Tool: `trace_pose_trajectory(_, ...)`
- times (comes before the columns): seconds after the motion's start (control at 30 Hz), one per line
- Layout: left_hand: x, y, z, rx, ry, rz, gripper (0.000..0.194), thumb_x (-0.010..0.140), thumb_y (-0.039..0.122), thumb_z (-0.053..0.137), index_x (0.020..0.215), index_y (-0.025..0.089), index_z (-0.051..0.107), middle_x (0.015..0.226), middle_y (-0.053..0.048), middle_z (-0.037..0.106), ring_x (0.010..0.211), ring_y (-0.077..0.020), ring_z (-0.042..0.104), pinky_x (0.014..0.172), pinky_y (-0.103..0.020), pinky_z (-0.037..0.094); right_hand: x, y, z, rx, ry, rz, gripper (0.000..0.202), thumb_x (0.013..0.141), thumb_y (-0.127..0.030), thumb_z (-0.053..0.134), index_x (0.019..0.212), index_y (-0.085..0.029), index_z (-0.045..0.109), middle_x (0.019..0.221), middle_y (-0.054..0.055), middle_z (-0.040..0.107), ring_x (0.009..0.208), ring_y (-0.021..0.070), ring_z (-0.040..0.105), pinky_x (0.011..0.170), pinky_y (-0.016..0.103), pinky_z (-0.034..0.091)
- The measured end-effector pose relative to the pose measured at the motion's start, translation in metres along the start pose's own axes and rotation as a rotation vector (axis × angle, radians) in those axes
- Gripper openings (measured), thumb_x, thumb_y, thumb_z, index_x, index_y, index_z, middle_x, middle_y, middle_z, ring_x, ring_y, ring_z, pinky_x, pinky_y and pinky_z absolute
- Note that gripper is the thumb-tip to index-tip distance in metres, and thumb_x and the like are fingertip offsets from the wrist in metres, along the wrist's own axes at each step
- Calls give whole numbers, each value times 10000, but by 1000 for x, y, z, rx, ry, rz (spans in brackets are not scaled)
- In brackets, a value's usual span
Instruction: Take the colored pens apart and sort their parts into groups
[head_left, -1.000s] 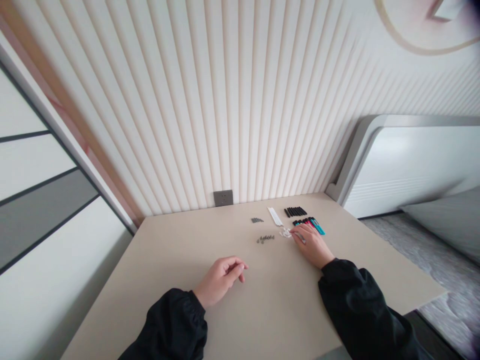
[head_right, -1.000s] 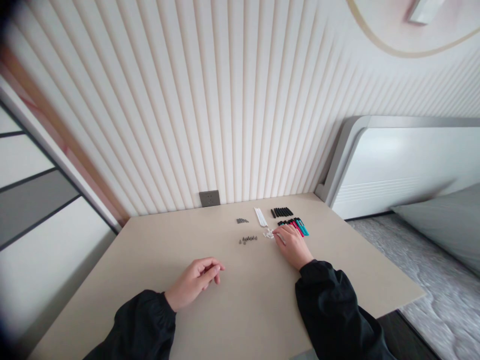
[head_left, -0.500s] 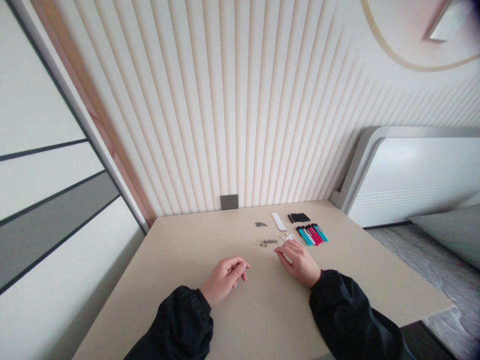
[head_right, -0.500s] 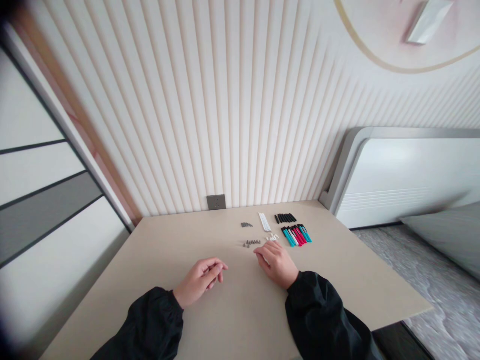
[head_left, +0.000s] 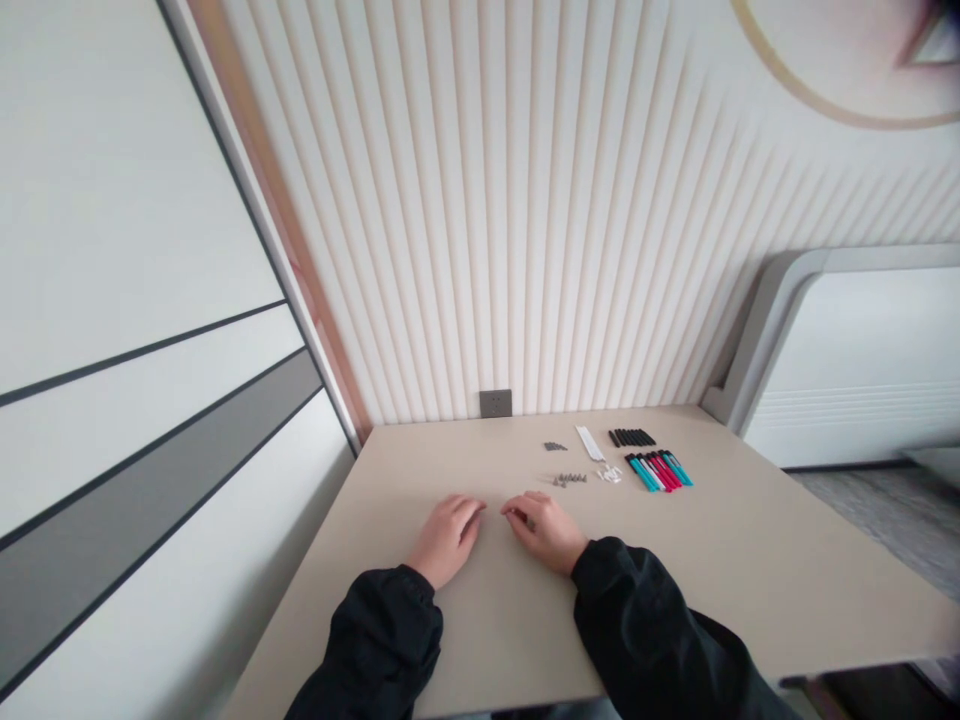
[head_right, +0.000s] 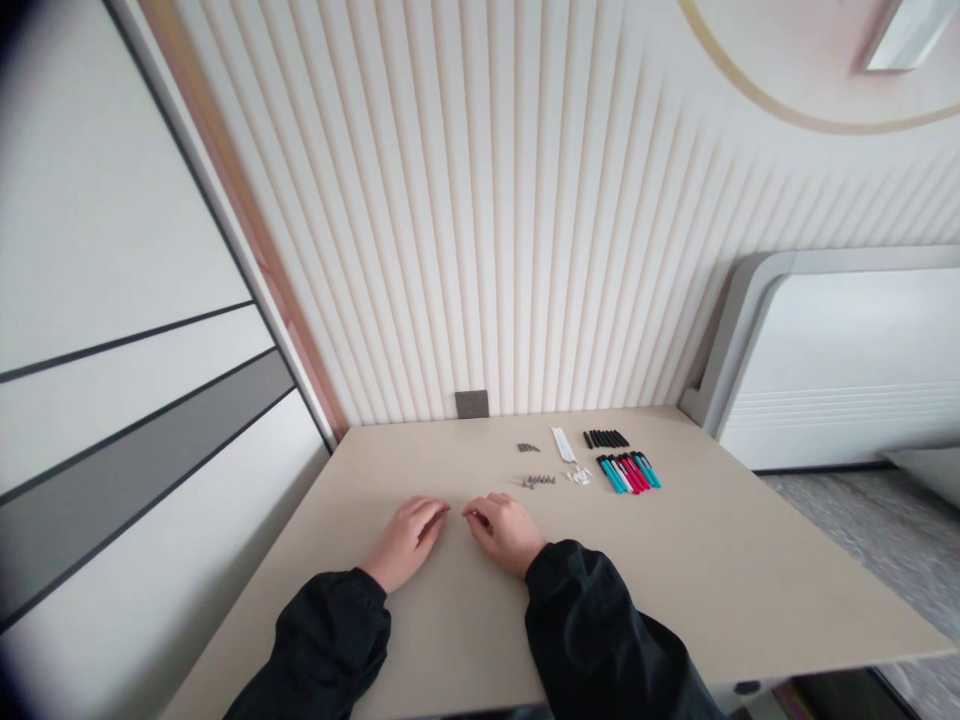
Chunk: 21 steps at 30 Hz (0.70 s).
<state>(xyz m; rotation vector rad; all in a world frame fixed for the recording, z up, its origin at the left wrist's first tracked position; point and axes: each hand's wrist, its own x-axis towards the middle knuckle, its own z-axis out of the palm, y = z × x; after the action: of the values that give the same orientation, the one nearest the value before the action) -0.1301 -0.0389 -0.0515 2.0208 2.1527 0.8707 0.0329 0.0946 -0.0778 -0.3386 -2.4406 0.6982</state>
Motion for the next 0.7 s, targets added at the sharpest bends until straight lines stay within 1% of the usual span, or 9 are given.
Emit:
trace_pose_trajectory(0.07, -3, -1, -1, 65, -18, 21, 238, 898, 154, 452, 1070, 198, 609, 1026, -66, 625, 990, -207, 553, 918, -362, 428, 3, -1, 4, 19, -15, 24, 187, 883, -191, 484, 964, -191, 653, 785, 38, 656, 724, 154, 602, 703, 258, 451)
trace_pose_trajectory(0.13, -3, 0, -2, 122, -46, 68, 247, 900, 154, 443, 1078, 200, 608, 1062, -74, 616, 1016, -217, 541, 931, -383, 419, 5, -2, 6, 11, -53, -6, 196, 886, -188, 470, 971, -192, 647, 777, 32, 663, 717, 152, 608, 698, 251, 449)
trace_pose_trajectory(0.23, 5, 2, -5, 186, -88, 144, 232, 905, 160, 432, 1038, 188, 621, 1087, -91, 609, 1042, -232, 524, 943, -402, 400, 10, -2, 8, -26, -133, -119, 196, 883, -174, 463, 968, -199, 638, 762, 22, 668, 697, 147, 610, 692, 246, 438)
trace_pose_trajectory(0.3, 12, 1, -6, 210, -114, 160, 217, 899, 158, 438, 1015, 182, 621, 1068, -91, 611, 1029, -232, 524, 931, -391, 396, 14, 0, 9, -42, -176, -191, 189, 882, -174, 463, 968, -200, 630, 759, 19, 668, 680, 143, 607, 683, 241, 431)
trace_pose_trajectory(0.37, 21, -2, -4, 227, -126, 146, 198, 887, 154, 452, 1000, 181, 614, 1045, -86, 608, 1001, -230, 530, 903, -373, 398, 17, 4, 10, -51, -202, -231, 175, 881, -182, 466, 958, -199, 622, 735, 14, 659, 659, 140, 600, 668, 236, 424)
trace_pose_trajectory(0.47, 32, -9, 4, 244, -154, 78, 152, 878, 174, 460, 917, 180, 608, 963, -84, 612, 910, -224, 556, 813, -343, 410, 20, 8, 11, -57, -224, -240, 154, 879, -192, 470, 942, -202, 611, 724, 10, 652, 648, 141, 594, 656, 236, 417)
trace_pose_trajectory(0.6, 44, -12, 19, 229, -272, -38, 154, 861, 210, 462, 824, 188, 609, 790, -64, 640, 745, -212, 597, 680, -303, 404, 20, 10, 12, -40, -241, -206, 142, 881, -201, 478, 944, -215, 604, 751, 10, 659, 678, 148, 596, 674, 245, 413)
trace_pose_trajectory(0.7, 48, -11, 24, 195, -343, -39, 105, 780, 176, 515, 795, 197, 617, 767, -56, 657, 742, -222, 613, 645, -291, 384, 20, 11, 11, -13, -242, -178, 131, 876, -195, 482, 915, -215, 606, 758, 9, 662, 691, 150, 593, 672, 244, 408)
